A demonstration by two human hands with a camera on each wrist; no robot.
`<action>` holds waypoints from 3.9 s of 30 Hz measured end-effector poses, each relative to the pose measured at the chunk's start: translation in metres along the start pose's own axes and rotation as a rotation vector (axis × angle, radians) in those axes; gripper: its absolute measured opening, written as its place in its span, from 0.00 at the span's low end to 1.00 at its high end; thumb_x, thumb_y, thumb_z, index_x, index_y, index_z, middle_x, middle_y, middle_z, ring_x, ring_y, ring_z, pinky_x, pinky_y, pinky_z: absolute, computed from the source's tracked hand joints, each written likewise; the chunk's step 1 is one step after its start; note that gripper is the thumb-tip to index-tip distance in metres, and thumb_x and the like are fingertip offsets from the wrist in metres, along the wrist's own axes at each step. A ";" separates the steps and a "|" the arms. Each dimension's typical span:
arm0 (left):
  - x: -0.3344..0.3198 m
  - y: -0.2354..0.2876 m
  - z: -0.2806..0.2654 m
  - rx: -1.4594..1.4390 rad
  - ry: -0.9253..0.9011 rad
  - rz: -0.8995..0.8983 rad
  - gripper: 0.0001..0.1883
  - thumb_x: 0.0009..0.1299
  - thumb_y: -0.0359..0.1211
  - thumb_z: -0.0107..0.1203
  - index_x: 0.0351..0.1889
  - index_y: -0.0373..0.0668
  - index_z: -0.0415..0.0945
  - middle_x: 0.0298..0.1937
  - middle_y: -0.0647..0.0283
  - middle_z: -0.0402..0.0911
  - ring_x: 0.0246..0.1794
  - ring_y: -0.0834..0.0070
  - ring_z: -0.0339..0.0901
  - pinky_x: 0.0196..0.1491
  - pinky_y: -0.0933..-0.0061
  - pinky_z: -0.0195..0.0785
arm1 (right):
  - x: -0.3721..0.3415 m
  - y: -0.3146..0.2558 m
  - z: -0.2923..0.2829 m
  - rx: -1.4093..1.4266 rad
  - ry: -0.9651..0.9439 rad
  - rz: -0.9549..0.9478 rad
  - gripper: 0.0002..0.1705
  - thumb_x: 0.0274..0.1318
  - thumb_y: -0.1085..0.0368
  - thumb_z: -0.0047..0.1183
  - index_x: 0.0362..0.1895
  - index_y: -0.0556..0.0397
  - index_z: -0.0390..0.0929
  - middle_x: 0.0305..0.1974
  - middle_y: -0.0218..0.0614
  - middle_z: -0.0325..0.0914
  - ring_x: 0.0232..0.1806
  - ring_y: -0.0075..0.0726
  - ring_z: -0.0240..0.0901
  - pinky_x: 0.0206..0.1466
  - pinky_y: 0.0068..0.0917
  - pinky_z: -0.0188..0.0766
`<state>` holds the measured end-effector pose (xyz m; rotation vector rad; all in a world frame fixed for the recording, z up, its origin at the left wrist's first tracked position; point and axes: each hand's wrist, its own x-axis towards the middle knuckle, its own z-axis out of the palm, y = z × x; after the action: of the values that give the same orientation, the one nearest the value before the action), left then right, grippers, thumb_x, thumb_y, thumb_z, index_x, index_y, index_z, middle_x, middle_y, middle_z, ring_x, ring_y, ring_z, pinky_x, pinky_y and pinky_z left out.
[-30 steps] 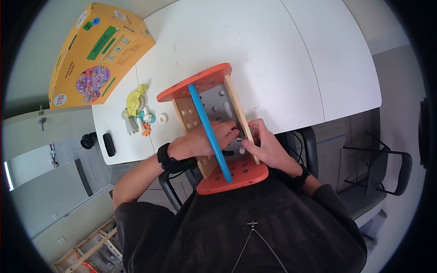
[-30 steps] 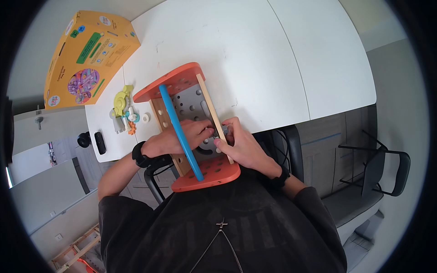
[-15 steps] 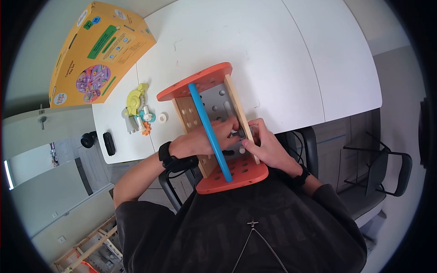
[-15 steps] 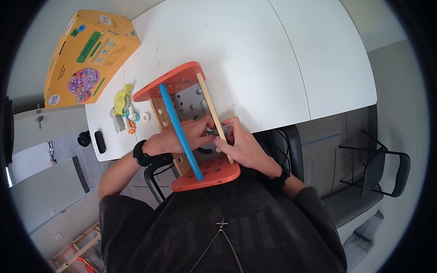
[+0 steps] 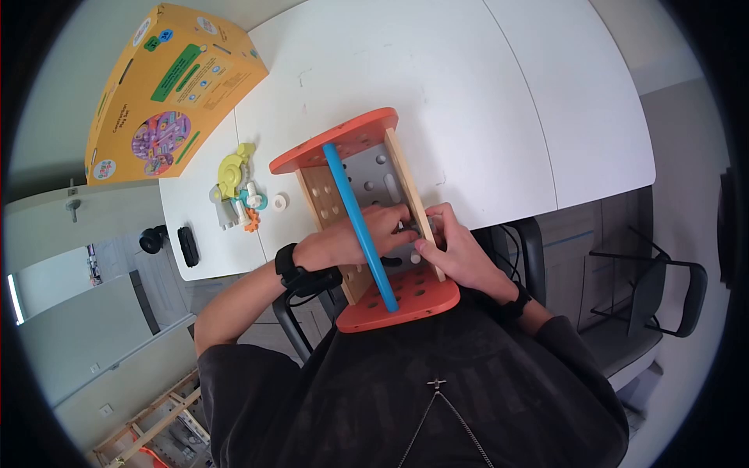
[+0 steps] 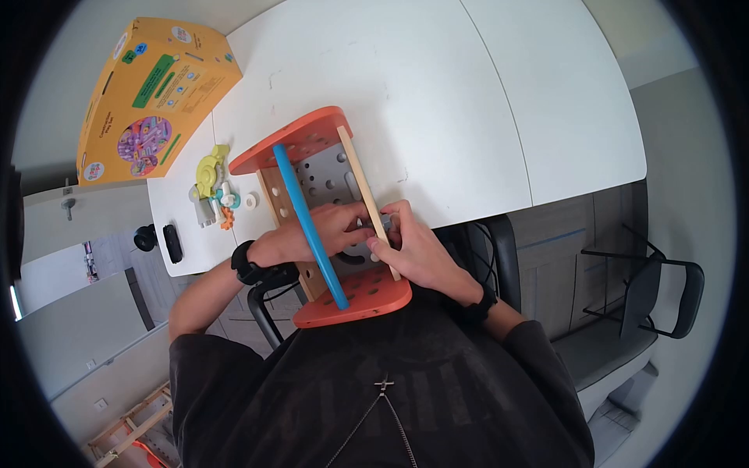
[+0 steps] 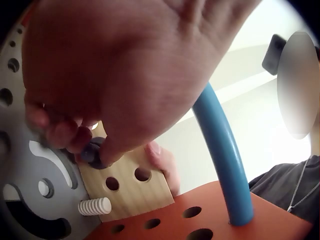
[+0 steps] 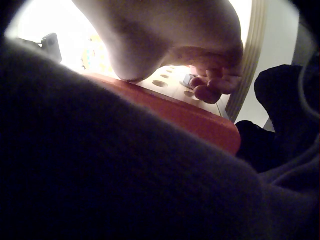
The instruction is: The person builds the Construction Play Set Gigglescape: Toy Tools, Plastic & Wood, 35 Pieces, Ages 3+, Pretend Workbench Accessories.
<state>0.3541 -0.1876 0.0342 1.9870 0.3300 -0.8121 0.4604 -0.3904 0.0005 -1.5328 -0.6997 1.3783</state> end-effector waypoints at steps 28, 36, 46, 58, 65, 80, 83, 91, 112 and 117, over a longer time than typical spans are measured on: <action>0.017 -0.018 0.000 -0.196 -0.064 0.032 0.20 0.81 0.45 0.57 0.61 0.40 0.79 0.37 0.66 0.79 0.35 0.78 0.73 0.41 0.69 0.70 | 0.000 -0.006 -0.002 0.030 -0.024 0.037 0.25 0.74 0.63 0.54 0.65 0.58 0.57 0.49 0.44 0.79 0.46 0.33 0.82 0.50 0.35 0.78; -0.001 -0.002 -0.005 -0.125 -0.047 0.005 0.20 0.82 0.41 0.54 0.65 0.39 0.74 0.46 0.52 0.85 0.47 0.58 0.83 0.53 0.58 0.76 | -0.001 -0.006 -0.003 -0.001 -0.018 0.014 0.27 0.74 0.61 0.55 0.66 0.58 0.58 0.50 0.46 0.80 0.46 0.35 0.83 0.50 0.36 0.78; -0.096 0.009 -0.019 0.356 0.279 0.200 0.17 0.82 0.35 0.52 0.59 0.32 0.69 0.49 0.46 0.84 0.48 0.44 0.82 0.55 0.53 0.75 | -0.017 -0.027 -0.012 -0.340 -0.033 0.055 0.40 0.74 0.51 0.55 0.78 0.57 0.54 0.47 0.51 0.84 0.49 0.51 0.84 0.56 0.42 0.77; -0.092 -0.002 0.005 -0.649 0.218 0.185 0.19 0.85 0.40 0.52 0.64 0.37 0.65 0.42 0.66 0.82 0.40 0.84 0.72 0.46 0.75 0.68 | -0.019 0.026 -0.009 0.144 -0.236 0.074 0.56 0.72 0.39 0.56 0.86 0.46 0.34 0.77 0.47 0.58 0.77 0.43 0.60 0.76 0.44 0.61; -0.123 0.019 -0.016 -0.651 0.270 0.254 0.20 0.85 0.35 0.53 0.68 0.38 0.63 0.38 0.69 0.78 0.40 0.85 0.70 0.47 0.74 0.66 | -0.024 -0.034 0.002 0.291 -0.017 -0.086 0.65 0.57 0.40 0.72 0.84 0.47 0.42 0.74 0.49 0.63 0.74 0.46 0.65 0.75 0.42 0.63; -0.063 -0.032 0.021 -1.415 0.328 0.351 0.26 0.82 0.33 0.51 0.73 0.42 0.54 0.44 0.63 0.73 0.37 0.80 0.67 0.41 0.77 0.62 | 0.015 -0.148 -0.013 -1.368 0.265 -0.855 0.52 0.37 0.64 0.75 0.72 0.43 0.68 0.77 0.58 0.59 0.76 0.65 0.61 0.75 0.62 0.54; -0.048 -0.036 0.028 -1.463 0.295 0.388 0.20 0.82 0.34 0.51 0.68 0.42 0.61 0.45 0.64 0.74 0.38 0.80 0.68 0.43 0.77 0.64 | 0.022 -0.144 -0.019 -1.409 0.230 -0.869 0.51 0.37 0.65 0.75 0.71 0.41 0.69 0.76 0.57 0.59 0.75 0.64 0.63 0.74 0.60 0.55; -0.028 -0.046 0.027 -1.186 0.293 0.253 0.15 0.84 0.34 0.47 0.64 0.40 0.69 0.50 0.65 0.78 0.43 0.79 0.74 0.48 0.75 0.69 | 0.032 -0.142 -0.025 -1.523 0.210 -0.887 0.51 0.36 0.68 0.75 0.70 0.36 0.70 0.77 0.54 0.60 0.75 0.59 0.64 0.72 0.57 0.57; -0.151 -0.155 0.024 0.226 1.371 -0.504 0.15 0.75 0.31 0.60 0.58 0.45 0.76 0.55 0.53 0.77 0.49 0.50 0.81 0.47 0.52 0.80 | 0.084 -0.078 -0.042 -1.751 0.297 -1.242 0.34 0.56 0.69 0.63 0.67 0.27 0.77 0.78 0.42 0.61 0.80 0.45 0.59 0.78 0.45 0.46; -0.136 -0.161 0.026 0.253 1.309 -0.540 0.18 0.74 0.32 0.62 0.60 0.47 0.74 0.57 0.53 0.75 0.51 0.51 0.81 0.46 0.53 0.81 | 0.093 -0.072 -0.042 -1.799 0.323 -1.231 0.38 0.57 0.70 0.62 0.71 0.26 0.72 0.79 0.41 0.58 0.80 0.43 0.58 0.80 0.45 0.43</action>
<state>0.1574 -0.1124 0.0081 2.4553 1.6090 0.3123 0.5324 -0.2903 0.0226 -1.6566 -2.3663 -0.8010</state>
